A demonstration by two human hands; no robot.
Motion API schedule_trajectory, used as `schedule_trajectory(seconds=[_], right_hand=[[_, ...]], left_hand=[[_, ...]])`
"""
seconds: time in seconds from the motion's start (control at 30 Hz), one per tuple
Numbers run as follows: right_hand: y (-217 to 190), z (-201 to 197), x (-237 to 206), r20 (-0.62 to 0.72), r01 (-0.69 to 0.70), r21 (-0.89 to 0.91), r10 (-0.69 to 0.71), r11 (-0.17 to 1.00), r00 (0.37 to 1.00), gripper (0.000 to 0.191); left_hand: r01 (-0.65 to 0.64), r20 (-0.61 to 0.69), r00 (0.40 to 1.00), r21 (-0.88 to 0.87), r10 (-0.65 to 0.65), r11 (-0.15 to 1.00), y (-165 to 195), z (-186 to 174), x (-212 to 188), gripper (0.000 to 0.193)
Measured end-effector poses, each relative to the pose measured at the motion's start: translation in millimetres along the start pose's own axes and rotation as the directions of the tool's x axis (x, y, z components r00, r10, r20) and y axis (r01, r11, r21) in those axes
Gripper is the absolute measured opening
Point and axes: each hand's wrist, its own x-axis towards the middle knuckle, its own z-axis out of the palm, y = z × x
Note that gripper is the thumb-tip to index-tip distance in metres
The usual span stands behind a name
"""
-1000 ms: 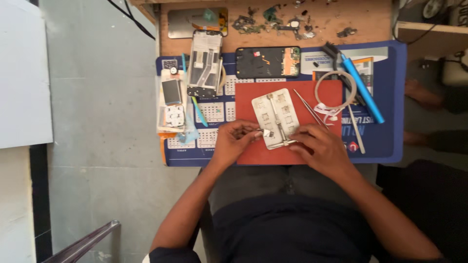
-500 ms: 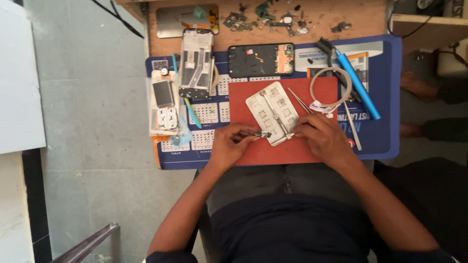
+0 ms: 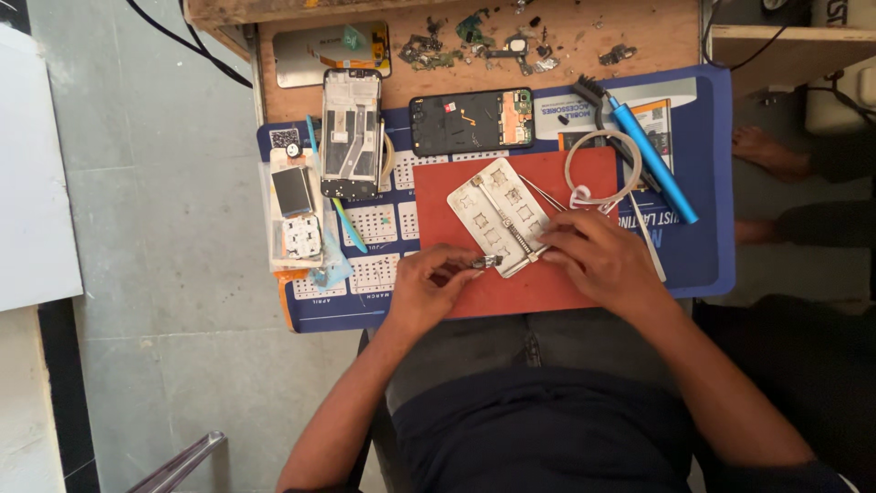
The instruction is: The person works on a small electronic component, applying adhesive tape and using tweezers to manipulate parts on a white plastic housing. They then use a heat gun to apply heat to the component.
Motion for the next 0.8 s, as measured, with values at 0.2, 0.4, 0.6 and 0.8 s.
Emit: schedule_trajectory(seconds=[0.2,0.4,0.6,0.8], right_hand=[[-17.4,8.5,-3.2,-0.017,0.046,-0.059,-0.048,0.997,0.999,0.030],[-32.0,18.9,-6.2,-0.029,-0.030,-0.022,0.029,0.999,0.999,0.041],[-40.9,31.6,-12.7,-0.052,-0.051,-0.108,0.046,0.993,0.998,0.035],[-21.3,47.0,-18.3,-0.066,0.031,-0.162,-0.042,0.986,0.997,0.025]], left_hand=[[0.004,0.018,1.000,0.005,-0.004,1.000,11.1,2.8,-1.8,0.021],[-0.042,0.019,0.999,0.074,0.041,0.996,21.4,-0.8,-6.9,0.021],[-0.052,0.020,0.998,0.005,0.052,0.999,23.7,0.0,-8.8,0.020],[-0.062,0.034,0.997,-0.014,0.063,0.998,25.7,0.5,-10.4,0.022]])
